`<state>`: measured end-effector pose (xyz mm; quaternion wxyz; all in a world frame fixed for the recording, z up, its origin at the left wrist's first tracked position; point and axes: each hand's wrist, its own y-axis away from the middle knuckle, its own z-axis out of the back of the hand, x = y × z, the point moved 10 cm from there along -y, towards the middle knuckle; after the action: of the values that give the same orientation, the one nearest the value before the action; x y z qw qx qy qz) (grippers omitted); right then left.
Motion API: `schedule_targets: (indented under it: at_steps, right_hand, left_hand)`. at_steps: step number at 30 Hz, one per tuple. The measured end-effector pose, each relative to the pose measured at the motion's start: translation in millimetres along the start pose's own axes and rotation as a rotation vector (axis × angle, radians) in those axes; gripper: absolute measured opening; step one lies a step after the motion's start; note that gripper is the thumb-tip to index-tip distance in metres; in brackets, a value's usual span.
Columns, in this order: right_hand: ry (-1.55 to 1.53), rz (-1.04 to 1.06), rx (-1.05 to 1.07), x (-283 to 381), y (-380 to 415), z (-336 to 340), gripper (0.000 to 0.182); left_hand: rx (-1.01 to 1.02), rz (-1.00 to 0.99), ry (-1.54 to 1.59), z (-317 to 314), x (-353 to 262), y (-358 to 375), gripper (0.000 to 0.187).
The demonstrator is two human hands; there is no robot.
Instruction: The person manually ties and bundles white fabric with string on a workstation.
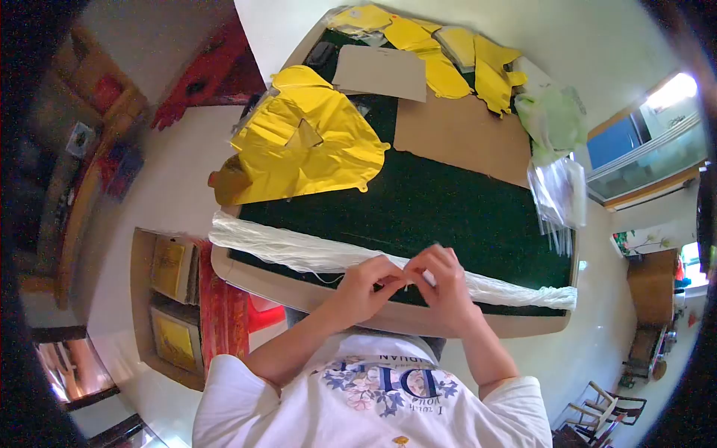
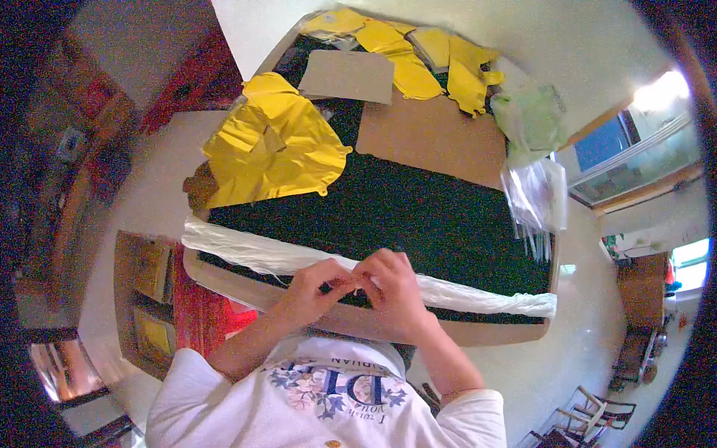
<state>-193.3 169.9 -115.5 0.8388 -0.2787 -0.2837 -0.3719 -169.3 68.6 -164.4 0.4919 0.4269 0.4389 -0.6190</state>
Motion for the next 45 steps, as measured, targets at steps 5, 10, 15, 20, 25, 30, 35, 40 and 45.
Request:
schedule_targets:
  at_steps: [5,10,15,20,25,30,35,40,45]
  right_hand:
    - [0.027,0.012,0.024,-2,5,-10,0.011]
    - [-0.084,-0.08,-0.092,-10,1,3,0.01]
    - [-0.742,-0.525,0.05,-59,31,-27,0.006]
    - [0.089,-0.478,-0.591,-147,87,132,0.008]
    - [0.412,-0.718,-0.647,-275,197,229,0.011]
    - [0.532,-0.784,-0.453,-266,197,239,0.019]
    - [0.678,-0.44,-0.47,-250,126,254,0.027]
    - [0.785,-0.469,-0.286,-321,70,249,0.04]
    - [0.941,-0.95,-0.012,-388,80,258,0.045]
  left_hand:
    - [-0.091,0.18,0.299,5,28,-1,0.006]
    - [-0.071,-0.165,-0.216,1,-6,-1,0.012]
    - [-0.12,-0.452,-0.451,-7,-36,8,0.023]
    - [-0.144,-0.411,-0.447,-13,-24,17,0.033]
    - [-0.171,-0.392,-0.546,-11,-9,38,0.037]
    - [-0.161,-0.36,-0.614,-14,7,47,0.041]
    - [-0.142,-0.331,-0.624,-16,11,46,0.043]
    - [-0.146,-0.326,-0.636,-16,12,46,0.039]
    - [-0.167,-0.317,-0.656,-14,6,42,0.034]
